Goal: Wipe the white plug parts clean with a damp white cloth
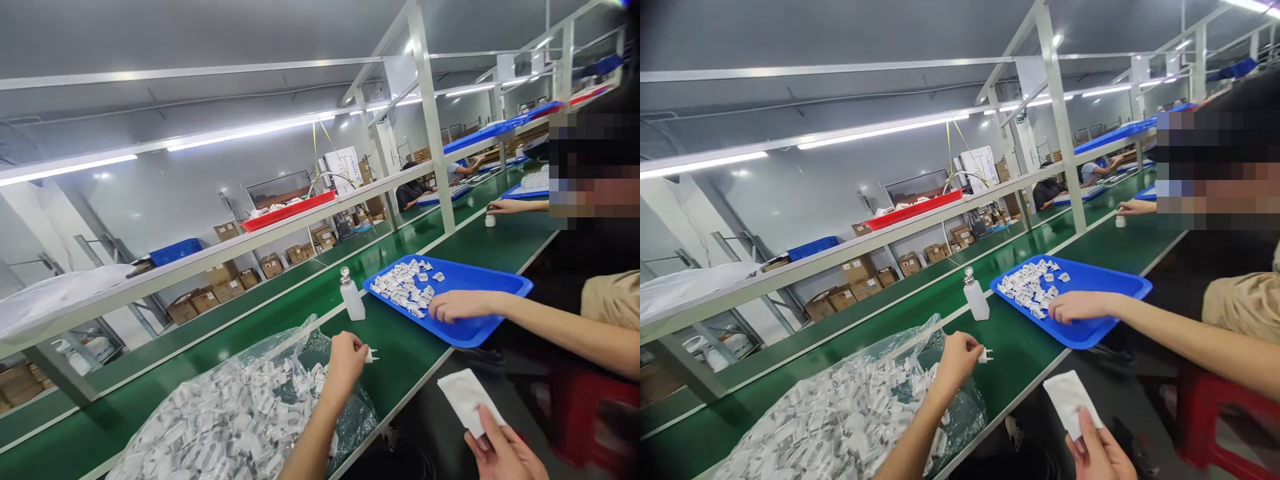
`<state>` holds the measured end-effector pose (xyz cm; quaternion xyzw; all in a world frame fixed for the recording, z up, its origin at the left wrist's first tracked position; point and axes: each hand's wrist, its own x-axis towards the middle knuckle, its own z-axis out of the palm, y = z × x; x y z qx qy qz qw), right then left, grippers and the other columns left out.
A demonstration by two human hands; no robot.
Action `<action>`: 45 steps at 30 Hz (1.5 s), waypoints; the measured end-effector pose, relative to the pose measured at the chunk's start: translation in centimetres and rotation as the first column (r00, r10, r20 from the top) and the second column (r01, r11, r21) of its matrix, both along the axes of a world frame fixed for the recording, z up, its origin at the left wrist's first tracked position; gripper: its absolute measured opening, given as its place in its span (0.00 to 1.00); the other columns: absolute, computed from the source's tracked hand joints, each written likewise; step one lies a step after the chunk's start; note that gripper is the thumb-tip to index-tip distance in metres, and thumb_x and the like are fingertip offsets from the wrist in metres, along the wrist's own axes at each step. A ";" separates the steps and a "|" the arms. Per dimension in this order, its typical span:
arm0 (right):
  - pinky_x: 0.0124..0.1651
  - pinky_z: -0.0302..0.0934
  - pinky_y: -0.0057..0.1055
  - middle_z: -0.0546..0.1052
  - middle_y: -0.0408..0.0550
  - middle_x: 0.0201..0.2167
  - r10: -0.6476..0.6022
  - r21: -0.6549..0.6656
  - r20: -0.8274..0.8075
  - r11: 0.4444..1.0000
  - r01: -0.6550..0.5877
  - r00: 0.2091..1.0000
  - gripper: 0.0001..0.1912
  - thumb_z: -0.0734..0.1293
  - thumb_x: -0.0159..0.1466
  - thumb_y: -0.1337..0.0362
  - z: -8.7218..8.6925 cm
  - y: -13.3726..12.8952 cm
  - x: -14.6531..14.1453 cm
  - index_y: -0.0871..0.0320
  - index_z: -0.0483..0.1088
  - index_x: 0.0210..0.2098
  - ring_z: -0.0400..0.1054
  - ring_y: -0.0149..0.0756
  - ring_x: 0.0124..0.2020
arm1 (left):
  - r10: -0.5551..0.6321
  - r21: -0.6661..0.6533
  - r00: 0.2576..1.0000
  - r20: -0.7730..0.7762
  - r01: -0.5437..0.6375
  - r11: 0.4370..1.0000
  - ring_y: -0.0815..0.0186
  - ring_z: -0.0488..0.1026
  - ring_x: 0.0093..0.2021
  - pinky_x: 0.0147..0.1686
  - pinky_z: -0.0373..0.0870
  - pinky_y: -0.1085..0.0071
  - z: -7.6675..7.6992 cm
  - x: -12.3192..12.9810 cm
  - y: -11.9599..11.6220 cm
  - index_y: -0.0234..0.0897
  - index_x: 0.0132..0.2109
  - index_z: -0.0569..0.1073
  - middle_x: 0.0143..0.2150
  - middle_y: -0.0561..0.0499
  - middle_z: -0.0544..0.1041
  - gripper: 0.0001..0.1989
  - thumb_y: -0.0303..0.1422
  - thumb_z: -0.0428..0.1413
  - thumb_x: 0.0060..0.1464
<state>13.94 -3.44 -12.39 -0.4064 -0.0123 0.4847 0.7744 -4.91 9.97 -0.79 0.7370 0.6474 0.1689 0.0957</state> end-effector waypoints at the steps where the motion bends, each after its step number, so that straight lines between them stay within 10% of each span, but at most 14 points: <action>1: 0.29 0.72 0.31 0.81 0.49 0.30 0.016 -0.001 0.024 1.000 -0.016 1.000 0.28 0.83 0.38 0.51 0.3 0.0 -0.1 0.60 0.75 0.31 0.74 0.36 0.28 | 0.014 0.013 0.999 0.029 -0.014 1.000 0.62 0.79 0.38 0.42 0.73 0.66 -0.9 1.0 -0.8 0.34 0.34 0.80 0.34 0.47 0.83 0.08 0.32 0.59 0.61; 6: 0.27 0.69 0.29 0.81 0.48 0.28 0.128 -0.035 0.099 0.991 -0.125 0.987 0.28 0.81 0.39 0.47 0.5 -0.1 -0.5 0.60 0.77 0.31 0.72 0.36 0.27 | 0.041 0.038 0.986 0.163 -0.048 0.998 0.57 0.79 0.37 0.38 0.69 0.65 -4.5 2.9 -2.7 0.32 0.35 0.83 0.34 0.41 0.84 0.11 0.33 0.58 0.60; 13: 0.33 0.67 0.28 0.80 0.47 0.31 0.193 -0.101 0.411 0.981 -0.166 0.891 0.28 0.75 0.51 0.41 -1.3 0.4 -1.1 0.60 0.80 0.36 0.69 0.35 0.30 | -0.061 0.052 0.957 0.284 0.049 0.997 0.58 0.76 0.46 0.50 0.70 0.62 -6.2 0.1 -3.3 0.34 0.62 0.73 0.46 0.44 0.81 0.24 0.31 0.55 0.59; 21: 0.38 0.67 0.29 0.77 0.50 0.39 -0.052 0.015 0.967 0.989 0.148 0.249 0.18 0.62 0.70 0.53 -3.4 1.5 -1.9 0.56 0.80 0.46 0.74 0.36 0.36 | -0.201 0.030 0.920 0.336 0.203 0.979 0.62 0.74 0.39 0.42 0.69 0.66 -8.1 0.0 -3.5 0.39 0.50 0.80 0.39 0.50 0.79 0.20 0.22 0.55 0.52; 28: 0.44 0.72 0.28 0.75 0.50 0.41 -0.070 0.044 0.994 0.961 -0.271 -0.085 0.24 0.59 0.71 0.70 -2.7 3.0 -4.3 0.57 0.65 0.66 0.74 0.34 0.40 | -0.322 0.102 0.842 0.432 0.309 0.945 0.63 0.75 0.41 0.40 0.71 0.69 -8.6 -0.2 -3.5 0.41 0.48 0.80 0.40 0.50 0.80 0.21 0.17 0.52 0.53; 32: 0.39 0.73 0.30 0.77 0.51 0.40 -0.122 0.051 0.964 0.958 -0.283 -0.237 0.25 0.61 0.69 0.72 -3.2 4.3 -4.8 0.61 0.64 0.65 0.74 0.36 0.37 | -0.397 0.117 0.819 0.415 0.384 0.916 0.64 0.75 0.42 0.41 0.72 0.71 -8.5 0.0 -3.5 0.44 0.46 0.80 0.40 0.51 0.80 0.23 0.16 0.48 0.56; 45: 0.36 0.71 0.28 0.75 0.47 0.37 -0.002 -0.035 0.993 0.950 -0.312 -0.118 0.19 0.57 0.71 0.70 -2.6 6.6 -4.2 0.57 0.69 0.58 0.74 0.33 0.35 | -0.420 0.176 0.798 0.432 0.383 0.907 0.66 0.77 0.38 0.31 0.77 0.77 -8.8 0.5 -3.3 0.45 0.48 0.76 0.40 0.50 0.77 0.26 0.14 0.43 0.56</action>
